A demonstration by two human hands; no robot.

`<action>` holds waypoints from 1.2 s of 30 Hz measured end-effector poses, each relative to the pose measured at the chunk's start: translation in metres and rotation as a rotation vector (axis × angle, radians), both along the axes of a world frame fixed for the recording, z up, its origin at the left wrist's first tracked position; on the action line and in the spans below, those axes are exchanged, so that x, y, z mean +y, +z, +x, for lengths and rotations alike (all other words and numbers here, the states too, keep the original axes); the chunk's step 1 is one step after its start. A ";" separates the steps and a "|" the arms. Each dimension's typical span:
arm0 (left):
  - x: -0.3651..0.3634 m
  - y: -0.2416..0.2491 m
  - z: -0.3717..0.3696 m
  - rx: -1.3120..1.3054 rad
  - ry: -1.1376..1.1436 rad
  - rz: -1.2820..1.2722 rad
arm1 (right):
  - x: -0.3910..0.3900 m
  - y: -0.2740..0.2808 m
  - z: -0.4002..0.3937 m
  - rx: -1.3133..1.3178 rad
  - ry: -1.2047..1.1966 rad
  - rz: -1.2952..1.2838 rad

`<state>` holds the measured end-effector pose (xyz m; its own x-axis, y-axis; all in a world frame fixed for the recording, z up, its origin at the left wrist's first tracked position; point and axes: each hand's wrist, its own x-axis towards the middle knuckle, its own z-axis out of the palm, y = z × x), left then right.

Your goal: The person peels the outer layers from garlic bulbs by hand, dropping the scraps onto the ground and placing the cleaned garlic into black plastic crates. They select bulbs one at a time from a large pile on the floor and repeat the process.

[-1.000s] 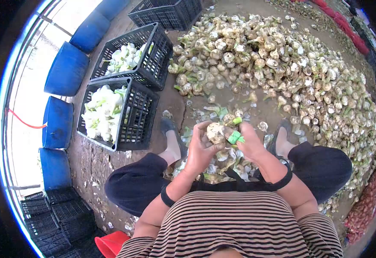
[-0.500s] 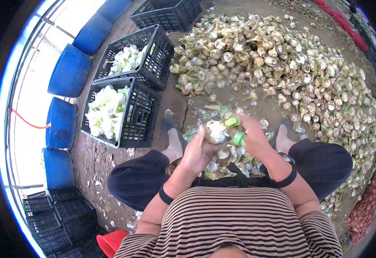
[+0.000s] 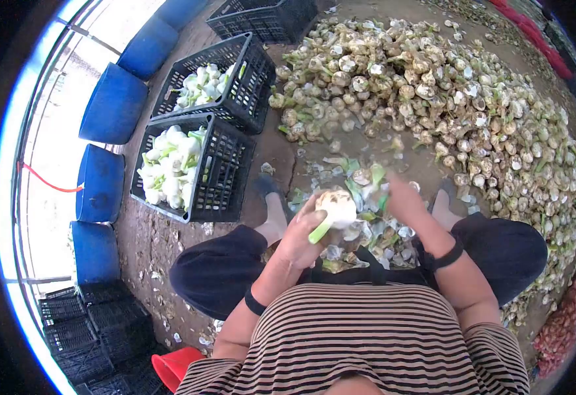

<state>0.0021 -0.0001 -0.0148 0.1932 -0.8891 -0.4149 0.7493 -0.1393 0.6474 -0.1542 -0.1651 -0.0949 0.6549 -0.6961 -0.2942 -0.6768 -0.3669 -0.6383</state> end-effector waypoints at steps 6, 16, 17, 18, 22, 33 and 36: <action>-0.009 -0.002 0.001 -0.025 0.137 0.104 | 0.045 0.081 0.030 -0.636 0.064 0.001; 0.001 -0.008 0.005 0.069 -0.017 0.099 | 0.047 0.073 0.035 -0.550 0.221 -0.599; 0.001 -0.005 0.007 0.013 -0.119 0.101 | 0.039 0.065 0.036 -0.523 0.197 -0.601; 0.003 0.000 0.008 -0.041 -0.220 0.103 | 0.032 0.055 0.035 -0.495 0.175 -0.601; 0.007 0.022 0.000 -0.095 -0.248 0.111 | 0.010 0.016 0.026 0.144 0.214 -0.375; 0.006 -0.001 0.004 0.092 0.006 0.104 | 0.055 0.083 0.023 -0.684 0.000 0.130; 0.005 0.012 0.007 0.097 -0.143 0.051 | 0.053 0.076 0.023 -0.679 0.063 -0.185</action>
<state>0.0092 0.0047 -0.0029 0.0233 -0.8821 -0.4705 0.7783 -0.2794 0.5623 -0.1310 -0.1126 -0.0192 0.6923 -0.6502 0.3130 -0.1250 -0.5352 -0.8354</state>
